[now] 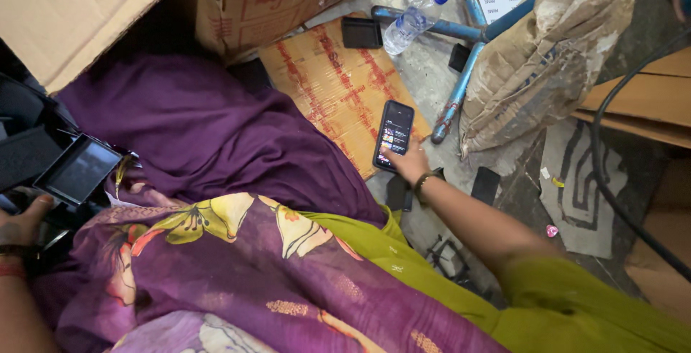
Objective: The person sits on the floor and repeatedly picks up small black plastic components from a large pile. They inspect each piece by turning it over in their hands and then place it into a cardboard box. The process continues with one item at a time.
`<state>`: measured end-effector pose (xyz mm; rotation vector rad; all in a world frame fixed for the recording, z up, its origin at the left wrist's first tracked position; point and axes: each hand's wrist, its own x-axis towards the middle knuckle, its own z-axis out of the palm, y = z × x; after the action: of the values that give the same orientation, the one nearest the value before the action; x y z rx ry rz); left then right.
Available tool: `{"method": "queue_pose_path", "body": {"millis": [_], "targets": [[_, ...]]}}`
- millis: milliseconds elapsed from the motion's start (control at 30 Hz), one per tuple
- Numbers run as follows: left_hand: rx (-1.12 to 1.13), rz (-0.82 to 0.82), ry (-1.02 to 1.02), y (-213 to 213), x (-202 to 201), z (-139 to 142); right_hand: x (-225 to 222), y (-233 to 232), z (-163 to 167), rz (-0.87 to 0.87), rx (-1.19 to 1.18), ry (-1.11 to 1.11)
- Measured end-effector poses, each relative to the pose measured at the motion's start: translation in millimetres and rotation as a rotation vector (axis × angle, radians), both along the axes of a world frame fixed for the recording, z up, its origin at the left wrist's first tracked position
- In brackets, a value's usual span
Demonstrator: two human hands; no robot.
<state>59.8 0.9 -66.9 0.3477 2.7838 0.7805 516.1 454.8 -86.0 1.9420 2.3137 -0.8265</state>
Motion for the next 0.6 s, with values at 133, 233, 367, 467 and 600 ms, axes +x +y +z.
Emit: {"method": "queue_pose_path", "body": {"millis": [133, 233, 367, 467, 600], "targets": [[-0.021, 0.120, -0.097, 4.2, 5.2, 0.1, -9.7, -7.6, -6.3, 0.056, 0.089, -0.079], [0.056, 0.110, -0.130, 5.9, 7.4, 1.8, -17.0, -9.3, -7.4, 0.046, 0.105, -0.150], [0.124, 0.083, -0.148, 5.0, 4.4, 3.3, -26.0, -14.3, -5.5, -0.034, 0.016, -0.292], [0.128, -0.033, -0.029, 5.7, 2.8, 1.5, -26.9, -19.6, -5.9, 0.004, 0.070, -0.317], [0.286, 0.133, -0.261, 6.1, 8.0, -3.6, -18.9, -24.0, -10.4, 0.100, 0.187, -0.233]]}}
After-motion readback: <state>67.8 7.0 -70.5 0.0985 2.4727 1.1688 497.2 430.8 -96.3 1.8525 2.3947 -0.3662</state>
